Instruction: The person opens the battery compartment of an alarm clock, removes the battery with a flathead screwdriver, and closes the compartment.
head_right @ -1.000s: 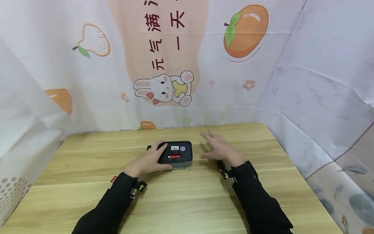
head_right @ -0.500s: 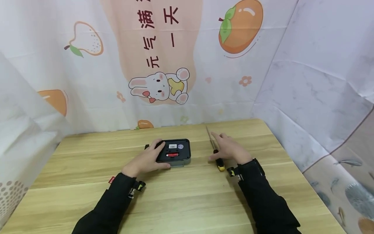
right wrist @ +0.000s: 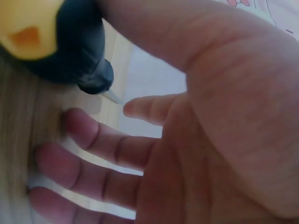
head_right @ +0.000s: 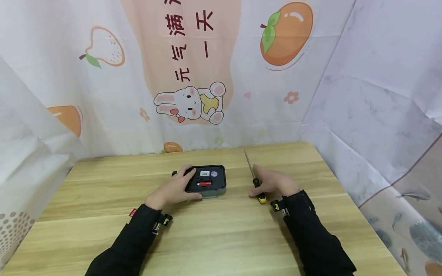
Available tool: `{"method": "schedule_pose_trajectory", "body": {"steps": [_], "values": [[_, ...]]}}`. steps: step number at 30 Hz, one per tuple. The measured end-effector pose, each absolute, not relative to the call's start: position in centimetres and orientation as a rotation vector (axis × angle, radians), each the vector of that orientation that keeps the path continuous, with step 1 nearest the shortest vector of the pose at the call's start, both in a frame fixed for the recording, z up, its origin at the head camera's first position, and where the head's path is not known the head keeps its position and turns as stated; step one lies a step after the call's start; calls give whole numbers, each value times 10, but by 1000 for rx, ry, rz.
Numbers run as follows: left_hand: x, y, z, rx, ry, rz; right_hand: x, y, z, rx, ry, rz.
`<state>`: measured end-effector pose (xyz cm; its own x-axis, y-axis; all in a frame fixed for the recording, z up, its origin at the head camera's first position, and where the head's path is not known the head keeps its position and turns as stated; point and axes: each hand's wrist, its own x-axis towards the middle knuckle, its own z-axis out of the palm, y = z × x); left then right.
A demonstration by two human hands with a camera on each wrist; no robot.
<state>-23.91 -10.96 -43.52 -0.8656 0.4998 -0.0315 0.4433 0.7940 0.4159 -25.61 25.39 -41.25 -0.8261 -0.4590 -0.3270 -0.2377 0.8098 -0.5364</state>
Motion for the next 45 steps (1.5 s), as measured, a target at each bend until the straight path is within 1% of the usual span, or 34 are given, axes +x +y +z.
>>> {"method": "schedule_pose_trajectory", "body": {"steps": [11, 18, 26, 45], "values": [[-242, -108, -439, 762, 2861, 595, -254, 258, -415, -530, 2528, -666], [-240, -110, -441, 733, 2882, 622, -252, 253, -414, -481, 2536, -672], [-241, -110, -441, 749, 2880, 625, -252, 254, -411, -548, 2538, -608], [-241, -108, -442, 736, 2883, 602, -257, 268, -417, -477, 2556, -607]]}}
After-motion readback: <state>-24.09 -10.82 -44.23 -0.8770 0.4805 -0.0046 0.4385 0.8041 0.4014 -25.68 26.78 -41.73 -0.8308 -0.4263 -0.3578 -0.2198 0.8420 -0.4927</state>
